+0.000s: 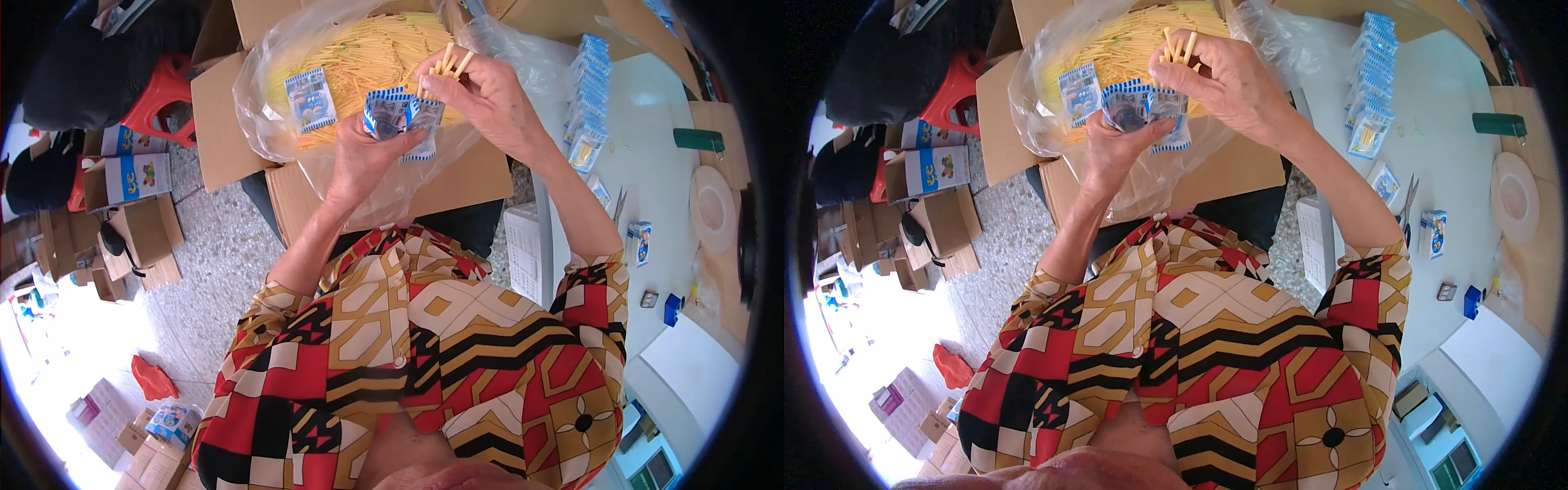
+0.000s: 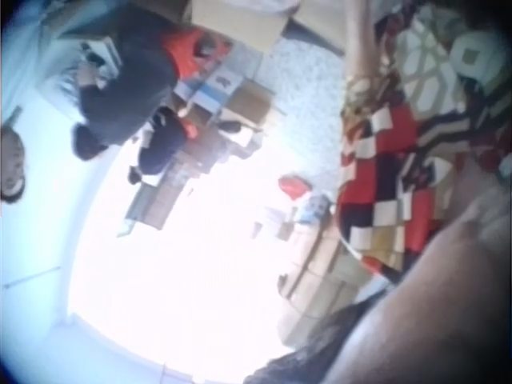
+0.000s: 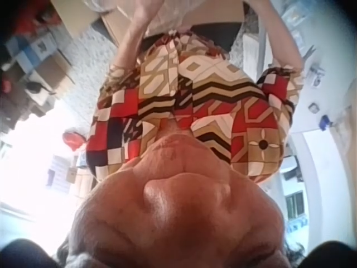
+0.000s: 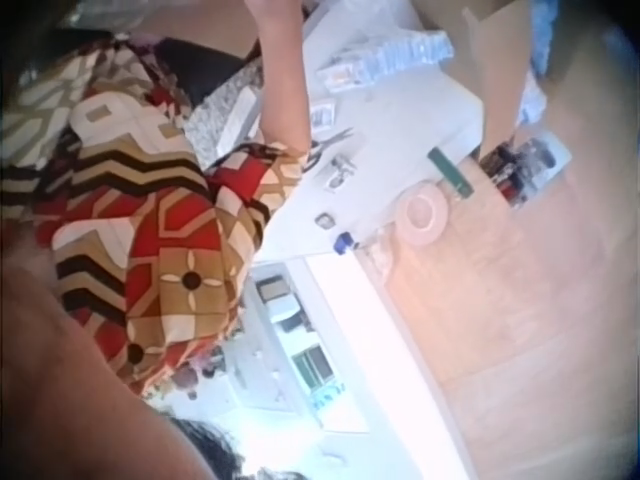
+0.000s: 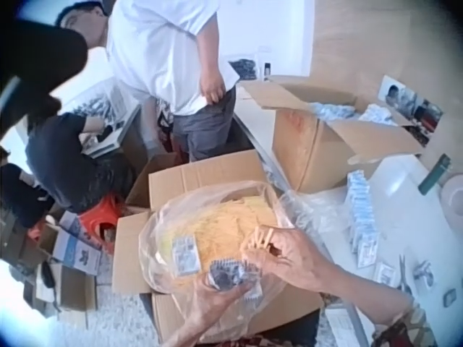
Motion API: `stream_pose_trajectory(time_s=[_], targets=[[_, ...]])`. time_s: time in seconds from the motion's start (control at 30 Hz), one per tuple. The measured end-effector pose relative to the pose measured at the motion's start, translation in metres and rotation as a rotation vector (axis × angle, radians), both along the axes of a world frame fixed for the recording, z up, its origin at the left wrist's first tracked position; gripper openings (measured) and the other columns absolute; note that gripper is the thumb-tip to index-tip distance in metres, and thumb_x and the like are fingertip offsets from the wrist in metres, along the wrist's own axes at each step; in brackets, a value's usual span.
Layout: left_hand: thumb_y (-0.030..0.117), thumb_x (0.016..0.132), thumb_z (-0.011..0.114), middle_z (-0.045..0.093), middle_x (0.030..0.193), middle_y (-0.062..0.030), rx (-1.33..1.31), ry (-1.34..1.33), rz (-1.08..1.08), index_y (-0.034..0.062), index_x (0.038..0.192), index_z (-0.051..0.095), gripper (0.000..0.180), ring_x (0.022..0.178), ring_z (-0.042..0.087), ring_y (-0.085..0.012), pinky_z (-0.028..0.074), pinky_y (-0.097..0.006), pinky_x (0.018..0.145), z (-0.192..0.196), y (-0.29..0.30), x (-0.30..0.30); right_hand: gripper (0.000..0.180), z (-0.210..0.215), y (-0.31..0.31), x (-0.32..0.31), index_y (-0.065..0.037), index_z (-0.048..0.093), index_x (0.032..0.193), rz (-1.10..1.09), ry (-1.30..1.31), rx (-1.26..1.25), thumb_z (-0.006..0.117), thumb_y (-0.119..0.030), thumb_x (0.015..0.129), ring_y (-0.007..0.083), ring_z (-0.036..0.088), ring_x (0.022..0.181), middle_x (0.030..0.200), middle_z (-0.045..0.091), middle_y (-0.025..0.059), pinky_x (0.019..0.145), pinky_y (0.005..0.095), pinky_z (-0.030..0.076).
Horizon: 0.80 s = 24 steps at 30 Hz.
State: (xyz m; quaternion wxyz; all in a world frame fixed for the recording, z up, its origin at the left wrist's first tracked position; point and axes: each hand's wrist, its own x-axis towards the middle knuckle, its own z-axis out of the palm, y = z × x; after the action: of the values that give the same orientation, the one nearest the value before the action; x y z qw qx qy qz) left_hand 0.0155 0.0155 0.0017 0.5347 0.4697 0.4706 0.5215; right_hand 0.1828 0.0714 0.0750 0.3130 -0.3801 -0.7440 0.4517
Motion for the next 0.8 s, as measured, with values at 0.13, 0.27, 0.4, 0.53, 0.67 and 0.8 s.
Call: stream_pose_trajectory(time_s=[0.13,0.27,0.4,0.53,0.67,0.8], targets=[[0.005,0.072,0.073,0.064,0.073,0.0010,-0.021,-0.007,-0.003,0.0016,0.083,0.066,0.013,0.066,0.055,-0.0028,0.048,-0.021,0.060,0.003,0.003,0.000,0.021,-0.007,0.007,-0.001,0.001,0.059,0.093,0.018,0.035,-0.010,0.051,-0.019,0.093,0.0071,0.053,0.082,0.087,0.058,0.0010,0.075,0.0223,0.043],[0.005,0.073,0.072,0.064,0.076,0.0012,-0.007,-0.050,0.004,0.0027,0.085,0.066,0.014,0.066,0.055,-0.0033,0.049,-0.021,0.061,0.008,0.007,0.000,0.026,-0.007,0.010,-0.004,0.002,0.061,0.096,0.003,0.018,-0.010,0.048,-0.021,0.094,0.0084,0.053,0.090,0.092,0.059,0.0024,0.083,0.0244,0.042],[0.004,0.073,0.072,0.064,0.078,0.0009,0.018,-0.090,0.003,0.0032,0.088,0.065,0.016,0.068,0.056,-0.0036,0.049,-0.021,0.062,0.007,0.009,-0.003,0.032,-0.013,0.011,-0.010,0.002,0.062,0.102,0.039,0.158,-0.027,0.044,-0.025,0.095,0.0115,0.052,0.102,0.103,0.060,0.0046,0.093,0.0272,0.037],[0.004,0.073,0.071,0.064,0.077,0.0012,0.013,-0.071,0.000,0.0030,0.087,0.065,0.015,0.068,0.055,-0.0034,0.048,-0.021,0.063,0.005,0.011,-0.002,0.037,-0.014,0.010,-0.014,0.001,0.061,0.107,0.028,0.252,-0.081,0.042,-0.028,0.096,0.0146,0.048,0.112,0.114,0.058,0.0058,0.100,0.0296,0.032],[0.004,0.073,0.072,0.064,0.076,0.0014,0.021,-0.019,-0.007,0.0033,0.085,0.065,0.014,0.067,0.054,-0.0029,0.048,-0.021,0.062,0.000,0.012,-0.004,0.038,-0.008,0.015,-0.011,0.000,0.060,0.110,0.031,0.296,-0.099,0.040,-0.030,0.096,0.0150,0.047,0.115,0.116,0.057,0.0063,0.101,0.0302,0.030],[0.005,0.072,0.073,0.064,0.075,0.0012,0.027,-0.007,-0.003,0.0033,0.083,0.064,0.014,0.066,0.054,-0.0030,0.048,-0.021,0.061,-0.001,0.013,-0.003,0.038,-0.011,0.013,-0.013,0.000,0.059,0.112,0.056,0.313,-0.138,0.040,-0.030,0.095,0.0149,0.045,0.117,0.117,0.056,0.0071,0.104,0.0304,0.027]])
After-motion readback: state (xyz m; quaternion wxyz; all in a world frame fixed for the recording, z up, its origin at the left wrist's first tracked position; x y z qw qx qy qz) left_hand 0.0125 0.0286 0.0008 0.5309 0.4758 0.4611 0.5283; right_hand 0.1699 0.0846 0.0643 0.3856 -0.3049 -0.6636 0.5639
